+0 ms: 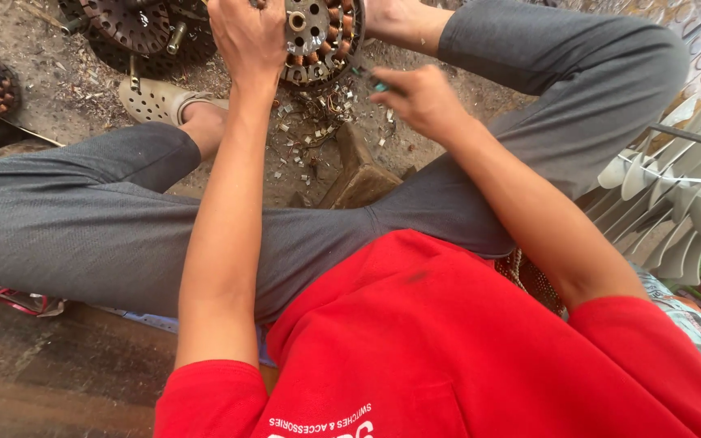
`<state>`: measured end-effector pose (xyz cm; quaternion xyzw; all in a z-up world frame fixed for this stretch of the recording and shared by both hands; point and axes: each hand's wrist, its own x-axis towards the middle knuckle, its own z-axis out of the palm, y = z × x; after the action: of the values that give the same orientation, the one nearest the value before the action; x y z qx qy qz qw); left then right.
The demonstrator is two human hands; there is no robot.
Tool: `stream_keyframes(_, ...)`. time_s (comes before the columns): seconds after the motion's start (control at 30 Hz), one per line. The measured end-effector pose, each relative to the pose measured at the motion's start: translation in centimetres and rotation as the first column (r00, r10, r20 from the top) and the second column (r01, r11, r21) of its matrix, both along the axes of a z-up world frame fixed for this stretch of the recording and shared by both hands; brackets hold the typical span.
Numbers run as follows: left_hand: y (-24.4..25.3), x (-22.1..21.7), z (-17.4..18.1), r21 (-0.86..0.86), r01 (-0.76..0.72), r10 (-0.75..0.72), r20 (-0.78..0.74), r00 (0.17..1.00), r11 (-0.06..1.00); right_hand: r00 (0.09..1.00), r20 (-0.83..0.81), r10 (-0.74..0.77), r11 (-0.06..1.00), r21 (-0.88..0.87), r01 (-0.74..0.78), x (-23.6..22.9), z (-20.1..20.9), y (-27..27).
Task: The person sits cross-legged on the floor and uses pliers to pull copper windings from a circular stator component. They repeatedly grip and extract individual coils, dropping the removed pieces onto the floor.
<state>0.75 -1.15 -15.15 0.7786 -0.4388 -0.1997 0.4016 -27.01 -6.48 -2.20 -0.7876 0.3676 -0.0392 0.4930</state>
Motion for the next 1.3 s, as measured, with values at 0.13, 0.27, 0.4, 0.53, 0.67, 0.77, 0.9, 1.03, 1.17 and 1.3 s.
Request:
stream_keyframes(0.13, -0.4, 0.0, 2.6, -0.015, -0.005, 0.004, -0.056, 0.998, 1.000, 0.976, -0.203, 0.073, 0.996, -0.030, -0.081, 0.9, 1.1, 0.2)
stream_keyframes(0.27, -0.5, -0.5, 3.1, -0.092, 0.006, -0.008, -0.016, 1.000, 0.996, 0.964, -0.240, -0.115, 0.990, 0.047, 0.130, 0.3, 5.2, -0.4)
stream_keyframes(0.4, -0.2, -0.2, 2.4, -0.075, 0.017, -0.023, -0.075, 0.997, 0.997, 0.970, -0.197, -0.146, 0.977, -0.180, 0.110, 1.5, 6.4, -0.4)
stream_keyframes(0.53, -0.4, -0.2, 1.9, -0.158, 0.041, -0.019, 0.136, 0.990, 0.987, 0.912, -0.385, -0.141, 0.990, -0.072, 0.122, 3.1, 2.6, 0.5)
stream_keyframes(0.67, -1.2, -0.4, 3.0, -0.147, 0.015, 0.003, 0.117, 0.993, 0.989, 0.910, -0.401, -0.107, 0.994, -0.011, 0.111, 2.8, -2.5, 0.8)
stream_keyframes(0.77, -1.6, -0.5, 4.4, -0.034, 0.001, -0.002, -0.015, 1.000, 0.999, 0.944, -0.326, -0.051, 0.995, 0.065, 0.077, 2.4, -4.5, 0.3)
stream_keyframes(0.9, -2.0, -0.6, 5.4, 0.103, -0.006, 0.014, -0.076, 0.997, 0.995, 0.965, -0.253, -0.067, 0.887, 0.428, 0.173, 2.8, -3.6, 0.6)
stream_keyframes(1.03, -1.9, -0.7, 5.5, 0.005, 0.009, -0.009, -0.057, 0.998, 1.000, 0.962, -0.270, -0.033, 0.782, 0.593, 0.193, 2.7, -0.9, 0.0)
stream_keyframes(1.17, -1.7, -0.7, 5.3, 0.063, 0.011, -0.006, -0.086, 0.996, 0.998, 0.996, 0.000, -0.091, 0.649, 0.759, 0.059, 2.6, 1.1, -0.6)
stream_keyframes(1.3, -2.2, -0.6, 5.5, 0.061, 0.024, -0.020, -0.072, 0.997, 0.998, 0.965, -0.024, -0.261, 0.358, 0.926, 0.120, 2.7, 4.1, -0.2)
